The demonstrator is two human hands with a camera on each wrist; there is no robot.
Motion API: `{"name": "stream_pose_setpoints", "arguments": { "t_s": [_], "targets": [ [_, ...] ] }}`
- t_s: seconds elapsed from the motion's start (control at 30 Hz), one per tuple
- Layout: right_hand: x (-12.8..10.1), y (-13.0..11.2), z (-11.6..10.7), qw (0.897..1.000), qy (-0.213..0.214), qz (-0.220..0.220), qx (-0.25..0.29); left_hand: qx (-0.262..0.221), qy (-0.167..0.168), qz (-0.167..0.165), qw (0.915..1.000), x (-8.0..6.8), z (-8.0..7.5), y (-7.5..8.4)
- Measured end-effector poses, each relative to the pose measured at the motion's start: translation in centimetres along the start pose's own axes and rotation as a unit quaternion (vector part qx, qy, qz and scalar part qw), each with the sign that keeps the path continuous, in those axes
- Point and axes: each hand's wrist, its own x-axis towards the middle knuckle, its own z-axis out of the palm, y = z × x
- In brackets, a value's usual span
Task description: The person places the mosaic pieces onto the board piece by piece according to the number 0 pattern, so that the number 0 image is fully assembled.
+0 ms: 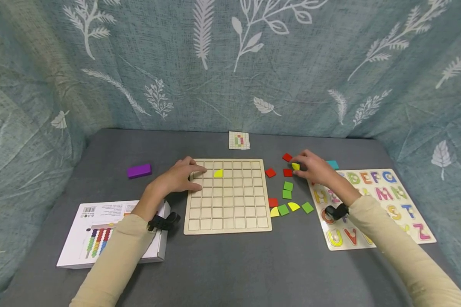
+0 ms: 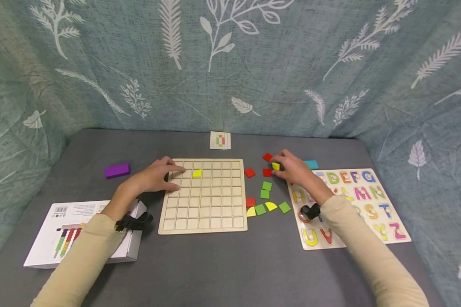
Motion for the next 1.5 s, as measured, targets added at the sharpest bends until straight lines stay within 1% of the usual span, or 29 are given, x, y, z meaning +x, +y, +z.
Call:
{"name": "stream_pose_setpoints", "arguments": {
  "t_s": [0.2, 0.3, 0.53, 0.67, 0.9, 1.13, 1.27, 1.5],
  "targets": [
    [-0.10, -0.03, -0.10, 1.000, -0.003, 0.001, 0.000, -0.013, -0.005, -0.013, 0.9998, 0.12, 0.06, 0.09],
    [-0.14, 0.01, -0.11, 1.000, -0.008, 0.003, 0.001, -0.014, -0.005, -0.013, 0.9998, 0.13, 0.16, 0.11],
    [-0.14, 0.12, -0.16, 1.000, -0.016, 0.003, 0.007, -0.030, -0.002, -0.003, 0.9995, 0.25, 0.27, -0.03],
    [-0.07, 0.23, -0.24, 1.000, -0.010, -0.004, 0.006, -0.037, -0.004, 0.002, 0.9993, 0.28, 0.27, -0.15],
    [-0.06, 0.43, -0.13, 1.000, -0.004, -0.010, 0.011, -0.030, 0.001, 0.010, 0.9995, 0.33, 0.29, -0.17],
    [0.04, 0.64, 0.02, 1.000, -0.004, -0.021, 0.017, -0.018, 0.010, 0.036, 0.9991, 0.40, 0.19, 0.10],
    [0.08, 0.67, -0.07, 0.999, -0.008, -0.025, 0.020, -0.025, 0.006, 0.035, 0.9991, 0.42, 0.08, 0.18],
    [0.43, 0.49, -0.26, 0.999, -0.018, -0.028, 0.008, -0.031, -0.002, 0.040, 0.9987, 0.45, -0.08, 0.04]
  ]
}}
